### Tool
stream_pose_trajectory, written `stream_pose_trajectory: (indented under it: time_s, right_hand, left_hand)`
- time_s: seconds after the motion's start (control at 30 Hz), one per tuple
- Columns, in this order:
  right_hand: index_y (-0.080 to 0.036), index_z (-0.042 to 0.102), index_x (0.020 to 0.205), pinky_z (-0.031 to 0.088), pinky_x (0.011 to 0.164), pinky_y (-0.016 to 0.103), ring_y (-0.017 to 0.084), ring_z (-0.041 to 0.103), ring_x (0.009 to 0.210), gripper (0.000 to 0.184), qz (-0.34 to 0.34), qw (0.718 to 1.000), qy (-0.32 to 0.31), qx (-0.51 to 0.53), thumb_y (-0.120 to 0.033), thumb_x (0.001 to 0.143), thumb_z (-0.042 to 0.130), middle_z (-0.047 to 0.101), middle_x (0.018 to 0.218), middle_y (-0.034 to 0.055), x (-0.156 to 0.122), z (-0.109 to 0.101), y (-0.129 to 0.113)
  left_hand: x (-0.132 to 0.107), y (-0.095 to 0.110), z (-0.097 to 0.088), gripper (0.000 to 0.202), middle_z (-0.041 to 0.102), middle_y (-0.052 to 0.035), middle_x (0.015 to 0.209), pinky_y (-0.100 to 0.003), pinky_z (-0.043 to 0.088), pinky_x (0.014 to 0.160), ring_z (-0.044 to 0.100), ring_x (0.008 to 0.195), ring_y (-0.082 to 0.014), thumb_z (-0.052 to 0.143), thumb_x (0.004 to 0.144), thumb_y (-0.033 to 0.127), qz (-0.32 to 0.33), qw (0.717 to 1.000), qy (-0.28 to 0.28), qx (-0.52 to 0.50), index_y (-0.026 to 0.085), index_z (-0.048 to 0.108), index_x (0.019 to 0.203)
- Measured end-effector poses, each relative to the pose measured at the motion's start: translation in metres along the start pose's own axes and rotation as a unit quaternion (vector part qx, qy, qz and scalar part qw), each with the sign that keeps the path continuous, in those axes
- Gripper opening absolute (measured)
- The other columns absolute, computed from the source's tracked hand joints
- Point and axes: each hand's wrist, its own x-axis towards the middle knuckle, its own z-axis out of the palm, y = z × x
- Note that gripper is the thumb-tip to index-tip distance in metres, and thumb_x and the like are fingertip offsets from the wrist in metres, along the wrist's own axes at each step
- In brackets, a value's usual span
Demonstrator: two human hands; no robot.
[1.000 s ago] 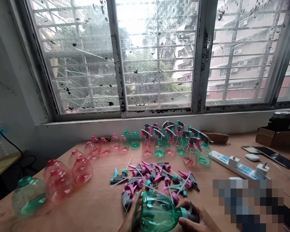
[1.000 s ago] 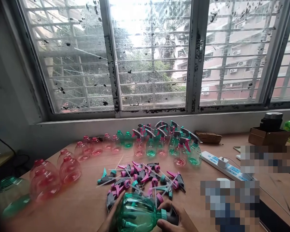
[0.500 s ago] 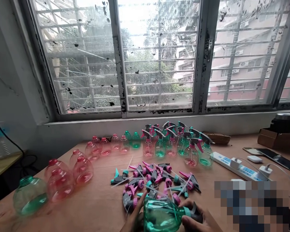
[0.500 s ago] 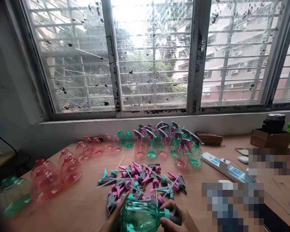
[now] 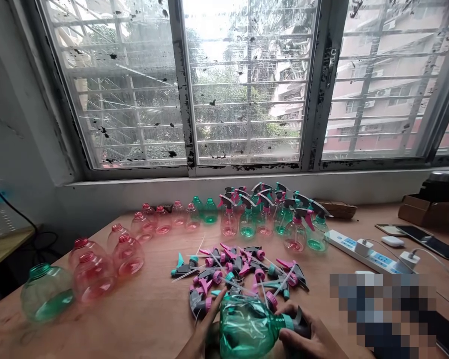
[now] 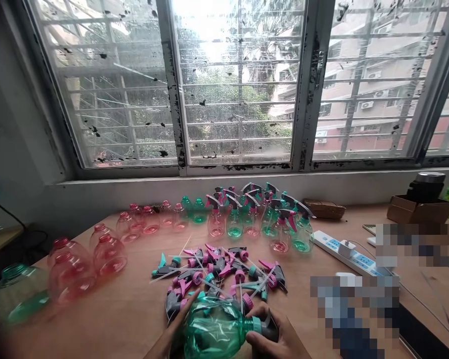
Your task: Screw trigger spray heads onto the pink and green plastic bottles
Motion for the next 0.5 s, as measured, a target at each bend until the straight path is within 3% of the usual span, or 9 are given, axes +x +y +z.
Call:
stream_pose_trajectory:
  time_s: [0.2,0.3,0.4,0.5]
  right_hand:
    - [-0.02,0.065,0.094,0.039,0.055,0.025,0.016,0.053,0.061,0.047,0.019,0.999,0.0,-0.029,-0.061,0.075,0.076,0.06,0.068,-0.0022,-0.001,0.002,-0.004]
    - [-0.02,0.064,0.094,0.044,0.055,0.026,0.017,0.058,0.059,0.048,0.026,0.999,0.006,-0.017,-0.061,0.073,0.077,0.062,0.066,-0.0023,-0.001,0.005,-0.006]
    - [-0.022,0.061,0.097,0.049,0.055,0.028,0.018,0.062,0.057,0.05,0.047,0.999,0.005,0.017,-0.061,0.072,0.078,0.063,0.063,-0.0031,-0.001,0.007,-0.005]
    - [-0.022,0.059,0.098,0.05,0.056,0.028,0.018,0.064,0.058,0.05,0.055,0.997,0.002,0.046,-0.06,0.072,0.08,0.064,0.064,-0.0031,0.0,0.007,-0.003]
  left_hand:
    - [-0.001,0.015,0.004,0.115,0.043,-0.0069,0.159,-0.049,0.027,0.122,0.03,0.151,-0.0395,0.089,0.066,0.054,-0.022,0.999,-0.02,-0.025,0.036,0.022,0.157]
    - [-0.001,0.007,0.001,0.104,0.039,-0.0061,0.161,-0.052,0.023,0.123,0.027,0.152,-0.0389,0.082,0.074,0.056,-0.015,0.999,-0.026,-0.015,0.035,0.025,0.157]
    - [-0.002,-0.004,-0.003,0.102,0.033,-0.0039,0.165,-0.054,0.022,0.123,0.021,0.153,-0.0402,0.081,0.073,0.058,0.01,1.0,-0.015,0.001,0.036,0.026,0.156]
    - [-0.002,-0.014,-0.006,0.1,0.033,-0.0054,0.165,-0.054,0.025,0.123,0.026,0.152,-0.0399,0.078,0.077,0.058,0.028,0.999,-0.015,-0.018,0.037,0.022,0.157]
